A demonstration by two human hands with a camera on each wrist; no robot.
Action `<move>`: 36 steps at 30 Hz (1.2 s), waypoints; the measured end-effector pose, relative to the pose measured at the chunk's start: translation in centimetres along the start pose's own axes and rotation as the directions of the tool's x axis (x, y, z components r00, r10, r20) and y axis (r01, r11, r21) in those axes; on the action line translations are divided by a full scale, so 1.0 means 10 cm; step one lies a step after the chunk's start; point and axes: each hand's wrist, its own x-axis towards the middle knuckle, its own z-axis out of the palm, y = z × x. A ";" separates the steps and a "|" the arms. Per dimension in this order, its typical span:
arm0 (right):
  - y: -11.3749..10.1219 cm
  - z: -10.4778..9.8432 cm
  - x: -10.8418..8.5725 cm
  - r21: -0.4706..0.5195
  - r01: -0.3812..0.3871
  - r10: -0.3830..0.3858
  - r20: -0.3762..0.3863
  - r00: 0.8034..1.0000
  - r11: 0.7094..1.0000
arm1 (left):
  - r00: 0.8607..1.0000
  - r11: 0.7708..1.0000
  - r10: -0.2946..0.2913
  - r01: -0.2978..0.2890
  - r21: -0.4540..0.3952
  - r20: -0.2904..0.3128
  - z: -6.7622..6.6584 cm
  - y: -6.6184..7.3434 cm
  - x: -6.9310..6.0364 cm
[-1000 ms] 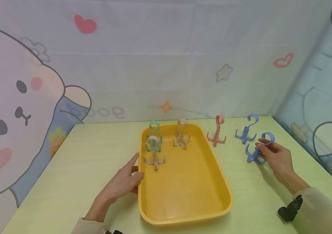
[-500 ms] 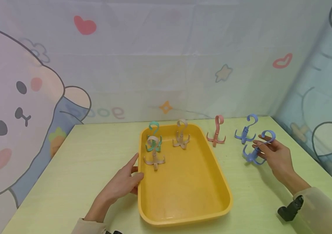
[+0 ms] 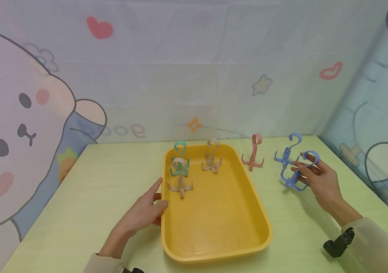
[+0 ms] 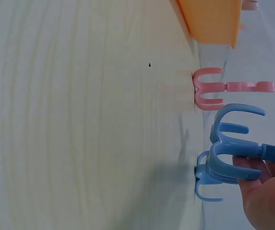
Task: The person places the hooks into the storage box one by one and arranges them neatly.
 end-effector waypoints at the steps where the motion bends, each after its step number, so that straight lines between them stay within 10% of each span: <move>1: -0.01 0.01 0.00 0.004 0.004 -0.004 0.006 1.000 1.000 | 1.000 1.000 -0.004 0.004 -0.002 -0.004 0.00 0.00 0.00; 36: -0.25 0.32 0.04 0.069 0.003 -0.015 0.180 0.983 0.998 | 1.000 1.000 -0.018 0.018 -0.006 -0.013 0.02 0.00 -0.01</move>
